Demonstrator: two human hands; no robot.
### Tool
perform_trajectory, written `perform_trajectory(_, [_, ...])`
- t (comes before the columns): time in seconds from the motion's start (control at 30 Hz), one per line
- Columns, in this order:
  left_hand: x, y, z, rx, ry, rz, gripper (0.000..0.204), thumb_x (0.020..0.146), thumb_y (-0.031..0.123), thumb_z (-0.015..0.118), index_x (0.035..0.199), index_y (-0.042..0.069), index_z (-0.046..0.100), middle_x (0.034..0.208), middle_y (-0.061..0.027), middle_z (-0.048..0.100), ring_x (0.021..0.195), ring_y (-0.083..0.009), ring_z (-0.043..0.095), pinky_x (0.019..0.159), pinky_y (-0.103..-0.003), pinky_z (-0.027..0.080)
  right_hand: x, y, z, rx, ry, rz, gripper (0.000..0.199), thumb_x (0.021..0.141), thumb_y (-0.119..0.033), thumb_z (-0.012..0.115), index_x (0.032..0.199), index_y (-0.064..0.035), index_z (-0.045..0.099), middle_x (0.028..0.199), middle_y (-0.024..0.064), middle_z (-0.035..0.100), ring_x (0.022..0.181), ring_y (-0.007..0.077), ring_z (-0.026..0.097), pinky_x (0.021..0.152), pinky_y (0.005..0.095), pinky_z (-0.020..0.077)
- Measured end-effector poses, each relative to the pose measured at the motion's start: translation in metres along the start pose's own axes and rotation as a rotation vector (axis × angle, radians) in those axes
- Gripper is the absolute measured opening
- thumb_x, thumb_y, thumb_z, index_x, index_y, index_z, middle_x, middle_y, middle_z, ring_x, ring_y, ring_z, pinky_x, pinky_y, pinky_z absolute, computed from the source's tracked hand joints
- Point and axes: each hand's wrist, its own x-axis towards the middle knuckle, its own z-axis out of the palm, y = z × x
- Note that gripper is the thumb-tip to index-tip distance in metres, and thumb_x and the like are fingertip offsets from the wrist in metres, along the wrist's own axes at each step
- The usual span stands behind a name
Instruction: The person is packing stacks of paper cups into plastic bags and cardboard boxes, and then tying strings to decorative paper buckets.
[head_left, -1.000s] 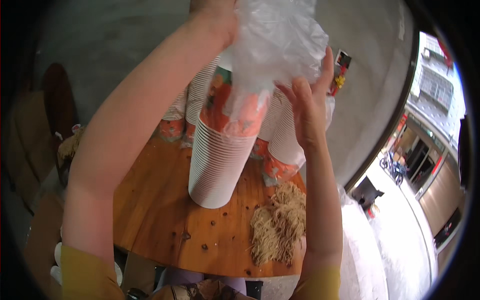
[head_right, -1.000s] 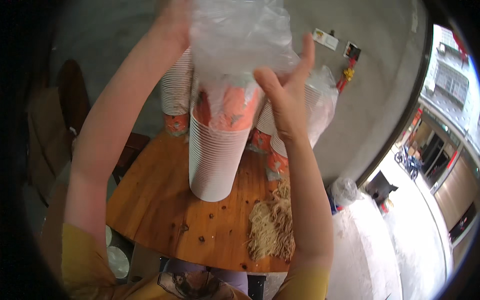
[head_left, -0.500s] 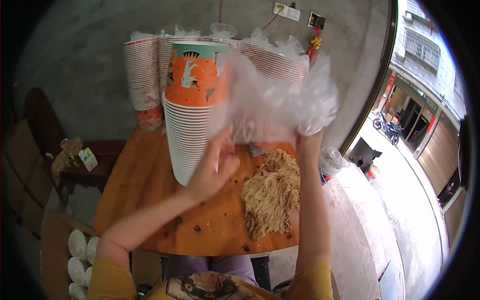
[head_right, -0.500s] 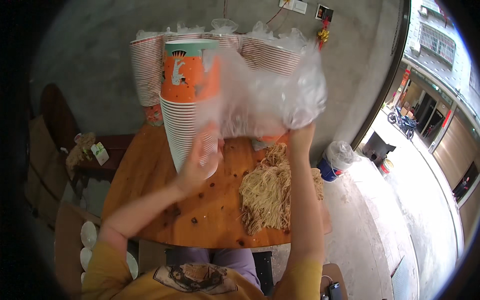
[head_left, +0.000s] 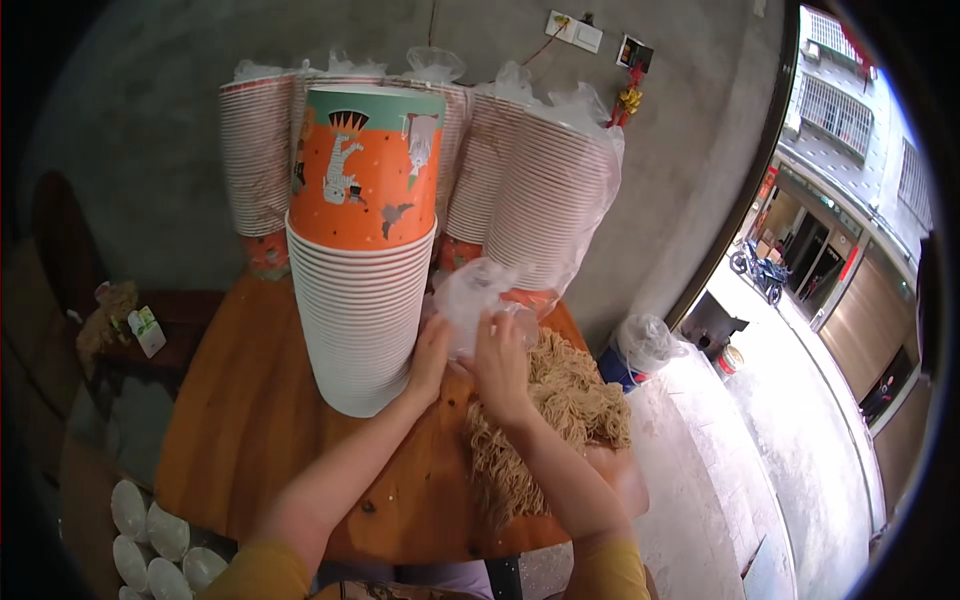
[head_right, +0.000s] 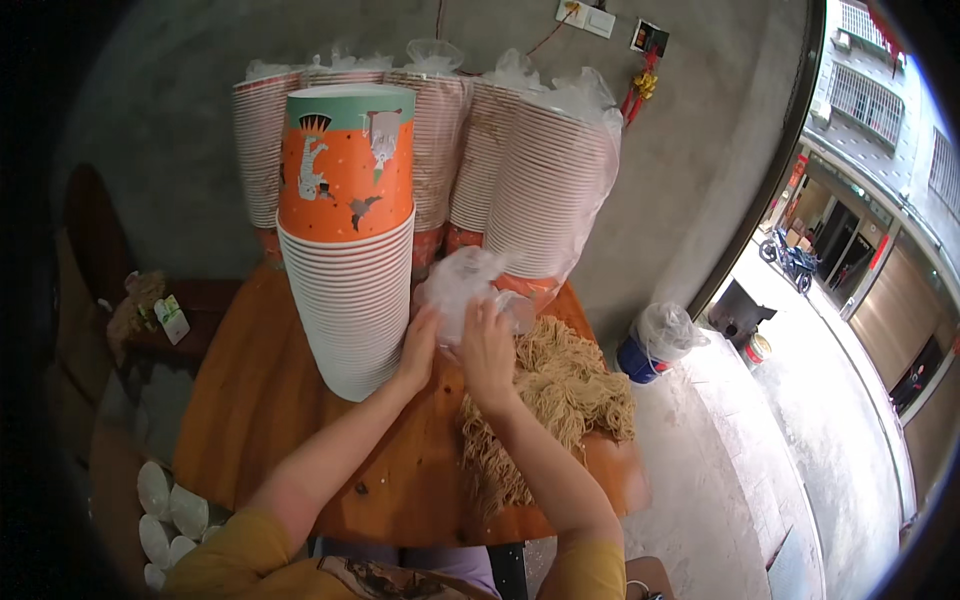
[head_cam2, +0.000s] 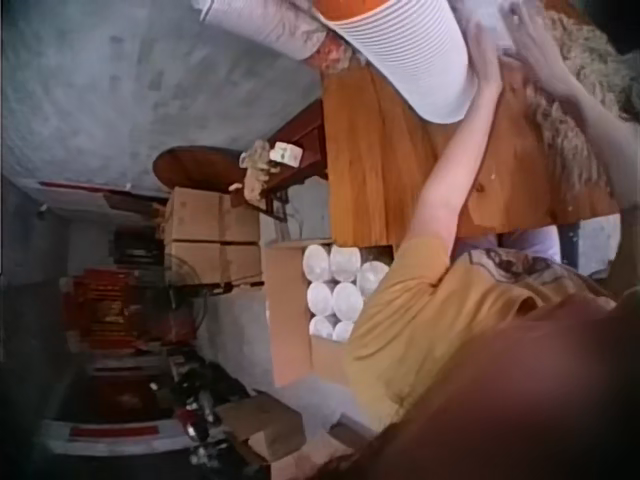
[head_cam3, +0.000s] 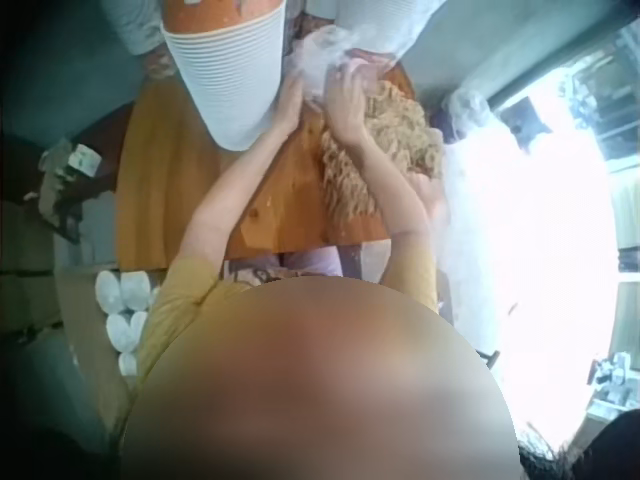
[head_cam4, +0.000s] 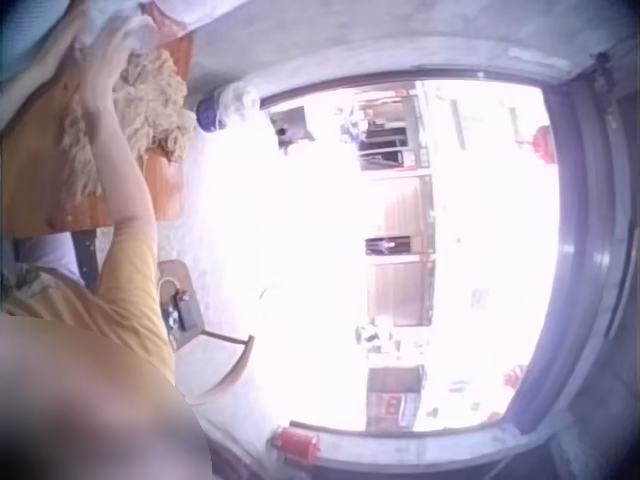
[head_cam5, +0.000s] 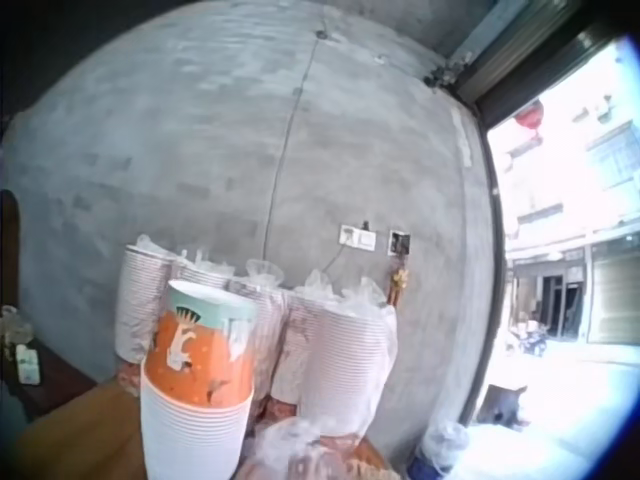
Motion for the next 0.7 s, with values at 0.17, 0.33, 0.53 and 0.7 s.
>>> perform_trajectory(0.17, [0.026,-0.047,-0.044,-0.139,0.213,-0.272,0.042,0.097,0.035,0.040,0.127,0.008,0.050,0.116,-0.0051,0.054,0.107,-0.0137,0.050,0.092,-0.030,0.041,0.031,-0.036,0.062,0.049,-0.068,-0.223,0.055,0.083,-0.012,0.055,0.134,-0.0046,0.038,0.116,0.0144,0.051,0.081,0.0285,0.062,0.065,0.0344,0.0543])
perform_trajectory(0.33, [-0.018,0.007,0.021,-0.254,0.339,-0.284,0.042,0.098,0.041,0.044,0.128,0.014,0.051,0.115,0.0005,0.054,0.102,-0.0099,0.049,0.091,-0.026,0.038,0.051,0.018,0.134,0.053,-0.149,-0.296,0.051,0.082,-0.016,0.056,0.132,-0.0093,0.045,0.126,0.0137,0.049,0.085,0.0319,0.064,0.068,0.0396,0.0558])
perform_trajectory(0.53, [-0.103,0.026,0.001,-0.130,-0.125,-0.494,0.045,0.102,0.040,0.036,0.126,0.007,0.054,0.122,-0.0058,0.057,0.113,-0.0138,0.052,0.097,-0.032,0.041,0.092,0.021,0.203,-0.191,-0.029,-0.225,0.028,0.086,-0.024,0.052,0.101,-0.0099,0.071,0.129,0.0102,0.049,0.117,0.0304,0.045,0.093,0.0413,0.0425])
perform_trajectory(0.7, [-0.153,0.070,-0.018,-0.050,-0.238,-0.588,0.041,0.103,0.032,0.038,0.122,0.001,0.057,0.110,-0.0038,0.061,0.095,-0.0091,0.055,0.087,-0.027,0.045,0.116,0.049,0.251,-0.262,0.035,-0.260,0.029,0.085,-0.022,0.053,0.101,-0.0049,0.068,0.122,0.0124,0.051,0.115,0.0260,0.047,0.094,0.0368,0.0392])
